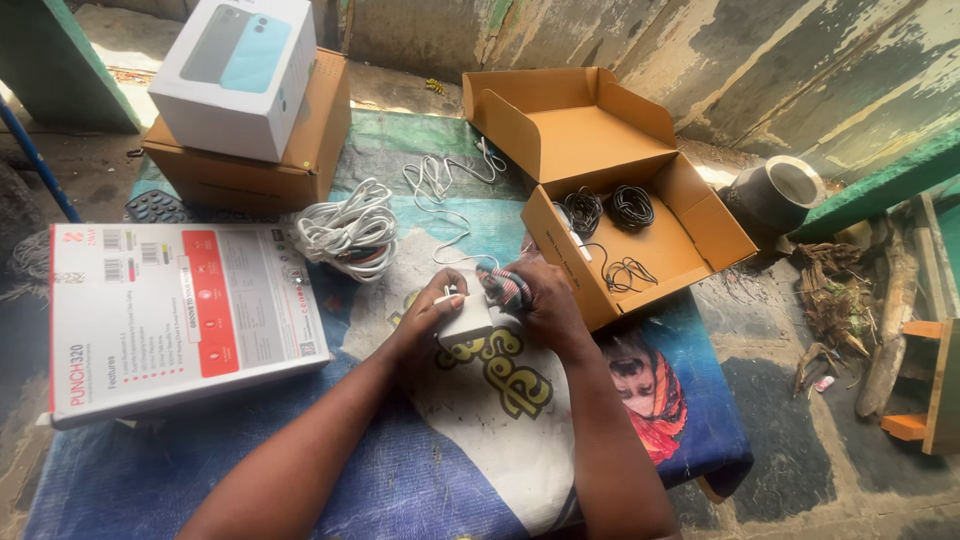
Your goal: The person uncoils and bundles white cables, then places a power adapter and a cloth into a cardboard box.
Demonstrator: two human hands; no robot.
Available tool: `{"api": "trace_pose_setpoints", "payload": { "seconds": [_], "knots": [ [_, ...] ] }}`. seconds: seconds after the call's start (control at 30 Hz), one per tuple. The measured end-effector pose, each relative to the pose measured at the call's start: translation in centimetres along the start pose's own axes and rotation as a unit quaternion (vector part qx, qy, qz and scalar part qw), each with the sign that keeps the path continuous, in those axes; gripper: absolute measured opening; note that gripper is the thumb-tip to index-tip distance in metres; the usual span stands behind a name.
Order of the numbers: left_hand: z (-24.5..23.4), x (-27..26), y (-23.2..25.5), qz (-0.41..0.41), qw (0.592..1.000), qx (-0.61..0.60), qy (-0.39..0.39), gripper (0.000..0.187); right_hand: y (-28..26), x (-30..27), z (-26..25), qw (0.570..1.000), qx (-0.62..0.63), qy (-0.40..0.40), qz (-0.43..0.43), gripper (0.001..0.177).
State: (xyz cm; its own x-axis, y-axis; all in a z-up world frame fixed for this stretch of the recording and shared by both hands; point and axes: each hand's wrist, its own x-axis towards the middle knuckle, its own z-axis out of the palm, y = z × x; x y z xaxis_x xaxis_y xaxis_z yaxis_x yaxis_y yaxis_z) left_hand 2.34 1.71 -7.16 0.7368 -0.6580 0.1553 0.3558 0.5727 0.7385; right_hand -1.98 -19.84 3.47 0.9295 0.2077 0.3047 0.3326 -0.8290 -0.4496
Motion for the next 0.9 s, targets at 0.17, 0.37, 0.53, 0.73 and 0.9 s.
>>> {"api": "trace_pose_setpoints", "payload": {
  "seconds": [0.17,0.37,0.53,0.73,0.9],
  "knots": [
    [0.1,0.7,-0.4,-0.005,0.981,0.185,-0.066,0.039,2.0,0.4,0.1,0.991,-0.052,0.126,-0.002,0.039],
    [1.6,0.4,0.9,-0.014,0.951,0.287,-0.109,0.059,2.0,-0.1,1.2,0.986,0.01,0.167,0.022,0.031],
    [1.3,0.8,0.2,0.049,0.909,0.399,-0.109,0.052,-1.1,0.1,1.2,0.987,-0.006,0.15,-0.065,0.034],
    [0.8,1.1,-0.8,0.103,0.901,0.417,-0.053,0.047,-2.4,0.3,1.0,0.989,0.002,0.133,-0.072,0.032],
    [1.1,0.6,-0.5,0.087,0.883,0.451,-0.096,0.04,-0.8,0.4,1.5,0.981,-0.062,0.152,-0.105,0.029]
  ]
}}
